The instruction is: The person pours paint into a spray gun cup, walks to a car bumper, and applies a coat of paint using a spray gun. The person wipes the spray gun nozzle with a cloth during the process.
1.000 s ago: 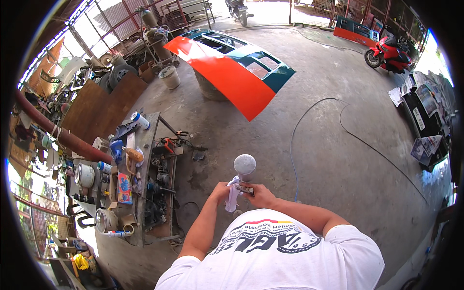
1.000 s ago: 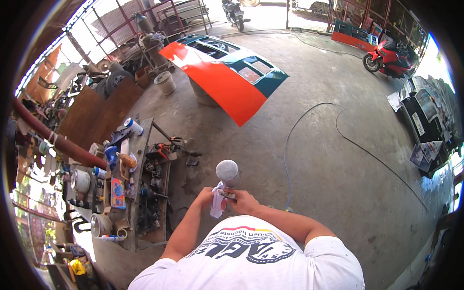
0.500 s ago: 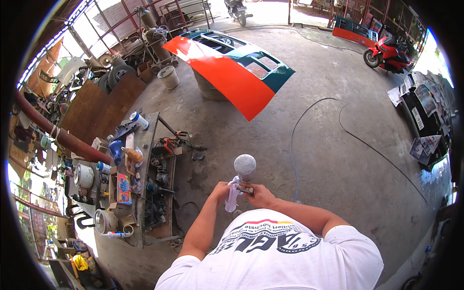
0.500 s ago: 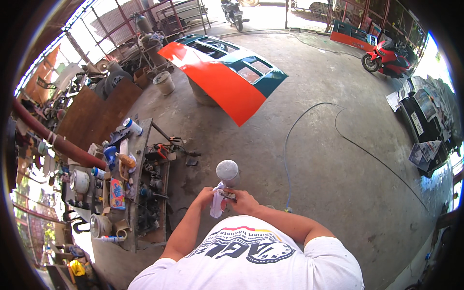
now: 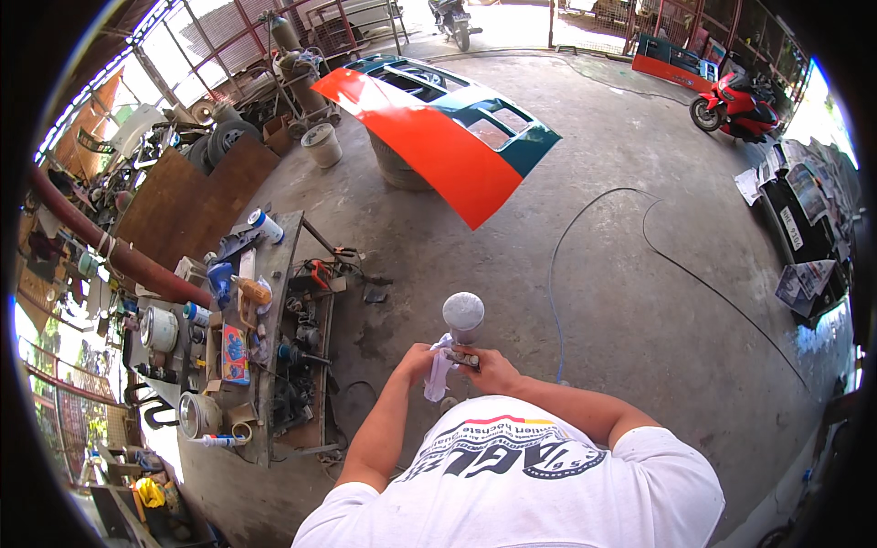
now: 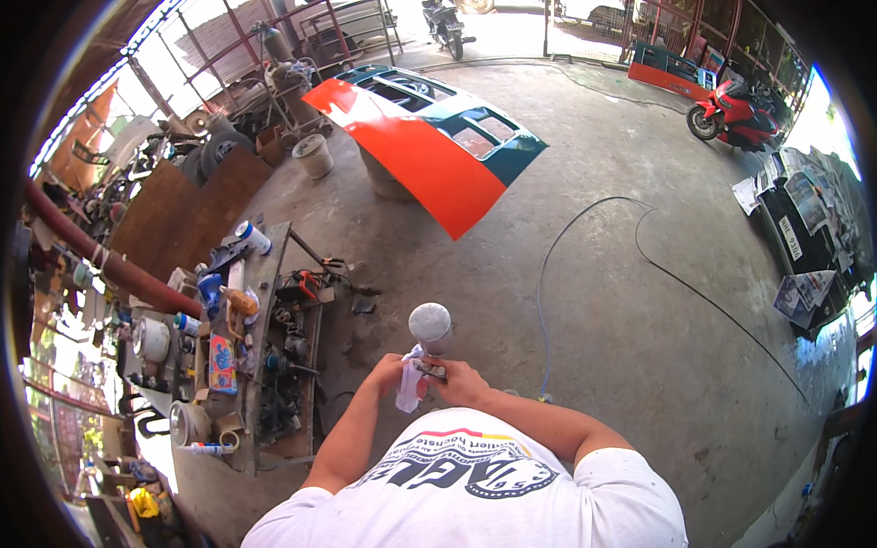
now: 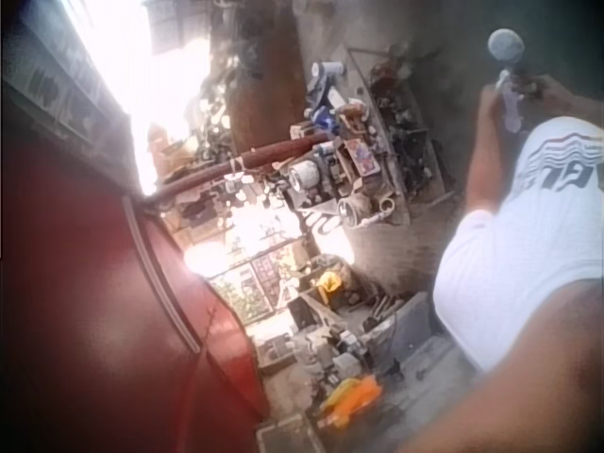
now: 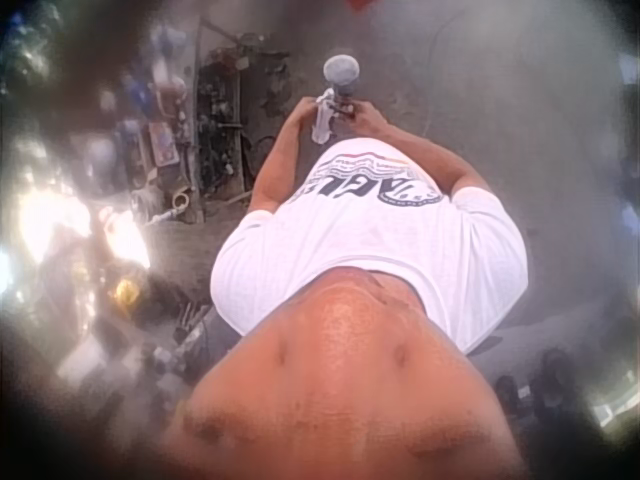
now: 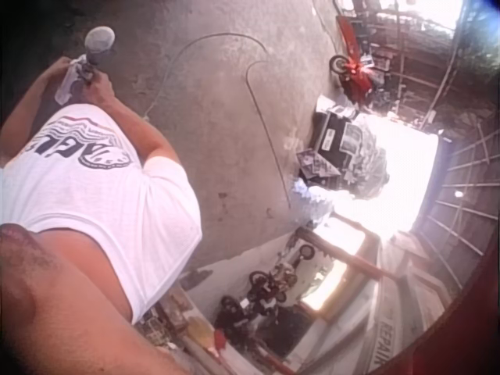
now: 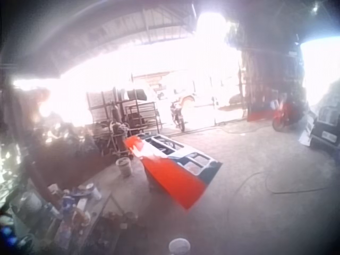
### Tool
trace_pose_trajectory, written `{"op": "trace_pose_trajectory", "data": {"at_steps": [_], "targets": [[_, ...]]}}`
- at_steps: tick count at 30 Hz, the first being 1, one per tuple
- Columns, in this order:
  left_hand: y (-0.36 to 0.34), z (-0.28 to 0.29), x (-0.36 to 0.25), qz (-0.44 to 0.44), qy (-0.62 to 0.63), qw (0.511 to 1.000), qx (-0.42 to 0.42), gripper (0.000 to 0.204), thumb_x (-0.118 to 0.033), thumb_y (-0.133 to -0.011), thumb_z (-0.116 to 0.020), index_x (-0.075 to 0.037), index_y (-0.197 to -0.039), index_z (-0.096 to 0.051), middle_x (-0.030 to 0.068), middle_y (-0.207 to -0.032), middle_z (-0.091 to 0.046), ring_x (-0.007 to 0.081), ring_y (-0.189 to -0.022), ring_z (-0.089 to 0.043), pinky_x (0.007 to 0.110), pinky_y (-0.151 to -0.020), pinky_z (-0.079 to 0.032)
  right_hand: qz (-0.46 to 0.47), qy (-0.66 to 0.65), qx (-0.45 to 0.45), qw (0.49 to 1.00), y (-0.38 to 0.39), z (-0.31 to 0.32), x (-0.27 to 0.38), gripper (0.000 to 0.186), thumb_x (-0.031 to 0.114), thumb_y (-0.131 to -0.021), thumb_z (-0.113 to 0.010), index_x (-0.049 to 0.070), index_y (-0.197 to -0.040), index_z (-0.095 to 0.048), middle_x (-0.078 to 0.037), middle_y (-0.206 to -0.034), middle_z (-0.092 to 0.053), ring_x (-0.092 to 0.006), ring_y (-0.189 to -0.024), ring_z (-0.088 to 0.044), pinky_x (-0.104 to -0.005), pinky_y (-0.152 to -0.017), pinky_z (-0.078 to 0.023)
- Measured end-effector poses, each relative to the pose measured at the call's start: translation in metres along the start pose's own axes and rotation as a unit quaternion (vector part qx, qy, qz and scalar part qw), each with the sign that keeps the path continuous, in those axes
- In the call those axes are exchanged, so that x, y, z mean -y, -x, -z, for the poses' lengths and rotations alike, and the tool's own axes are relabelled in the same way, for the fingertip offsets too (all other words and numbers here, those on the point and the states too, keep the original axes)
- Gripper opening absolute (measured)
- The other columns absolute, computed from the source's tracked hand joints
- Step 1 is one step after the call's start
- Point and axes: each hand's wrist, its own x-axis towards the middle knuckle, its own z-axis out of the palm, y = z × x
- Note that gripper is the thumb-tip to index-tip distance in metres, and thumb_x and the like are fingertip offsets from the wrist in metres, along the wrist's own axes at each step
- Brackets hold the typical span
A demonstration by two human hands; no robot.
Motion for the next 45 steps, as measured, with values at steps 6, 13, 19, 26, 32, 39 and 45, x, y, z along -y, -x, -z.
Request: {"op": "trace_pose_trajectory", "data": {"at_steps": [6,13,19,26,32,39,45], "targets": [[0.008,0.000,-0.010,0.009,-0.010,1.000,-0.003,0.039,-0.034,-0.095,-0.067,0.004,-0.092,-0.075,0.0083,-0.082,-0.072,0.0158,-0.071,-0.065,0.034,-0.063,-0.051,-0.003,-0.011,0.016,1.000,-0.001,0.001,0.003,0.046,0.025,-0.092,-0.066,0.024,-0.138,-0.061,-0.021,-0.110,-0.071,-0.0419,-0.104,-0.067,-0.0466,-0.088,-0.054],[0.003,0.004,-0.008,0.011,-0.023,1.000,-0.006,0.038,-0.033,-0.096,-0.066,0.004,-0.094,-0.075,0.0085,-0.083,-0.072,0.0164,-0.071,-0.066,0.035,-0.063,-0.052,-0.019,-0.003,0.014,1.000,-0.001,0.000,0.006,0.047,0.026,-0.091,-0.067,0.024,-0.138,-0.060,-0.021,-0.112,-0.071,-0.0414,-0.106,-0.067,-0.0466,-0.089,-0.054],[0.005,0.001,-0.018,0.011,-0.007,1.000,0.005,0.036,-0.030,-0.095,-0.066,0.005,-0.098,-0.075,0.0093,-0.086,-0.073,0.0173,-0.074,-0.068,0.035,-0.066,-0.053,-0.019,-0.015,0.001,1.000,-0.002,-0.001,-0.002,0.047,0.027,-0.091,-0.066,0.024,-0.138,-0.060,-0.022,-0.112,-0.071,-0.0421,-0.105,-0.067,-0.0471,-0.089,-0.054],[0.003,0.001,-0.015,0.009,-0.007,1.000,0.007,0.035,-0.028,-0.095,-0.066,0.006,-0.099,-0.075,0.0099,-0.087,-0.073,0.0179,-0.075,-0.068,0.035,-0.069,-0.053,-0.013,0.014,-0.016,1.000,-0.001,-0.003,0.002,0.044,0.020,-0.092,-0.070,0.017,-0.136,-0.062,-0.022,-0.101,-0.072,-0.0378,-0.092,-0.071,-0.0415,-0.081,-0.054],[0.001,0.001,-0.008,0.002,-0.009,1.000,0.012,0.036,-0.029,-0.095,-0.065,0.005,-0.098,-0.075,0.0091,-0.086,-0.073,0.0167,-0.074,-0.067,0.035,-0.066,-0.052,-0.014,0.014,-0.014,1.000,0.000,-0.006,-0.005,0.044,0.021,-0.092,-0.070,0.017,-0.135,-0.063,-0.022,-0.101,-0.072,-0.0384,-0.092,-0.071,-0.0414,-0.081,-0.054],[-0.002,-0.001,-0.003,-0.002,-0.014,1.000,0.007,0.036,-0.030,-0.094,-0.066,0.004,-0.094,-0.075,0.0085,-0.085,-0.073,0.0159,-0.073,-0.066,0.034,-0.065,-0.052,-0.036,-0.003,0.013,0.999,-0.001,-0.004,-0.005,0.046,0.027,-0.092,-0.066,0.026,-0.138,-0.060,-0.023,-0.110,-0.070,-0.0435,-0.104,-0.067,-0.0480,-0.086,-0.054],[-0.001,-0.004,-0.010,0.004,-0.007,1.000,0.018,0.035,-0.030,-0.093,-0.066,0.004,-0.096,-0.075,0.0092,-0.086,-0.073,0.0168,-0.075,-0.067,0.034,-0.067,-0.052,-0.014,0.005,0.002,1.000,-0.002,-0.001,-0.008,0.046,0.026,-0.092,-0.066,0.024,-0.138,-0.060,-0.022,-0.110,-0.071,-0.0430,-0.104,-0.067,-0.0474,-0.086,-0.054]]}}
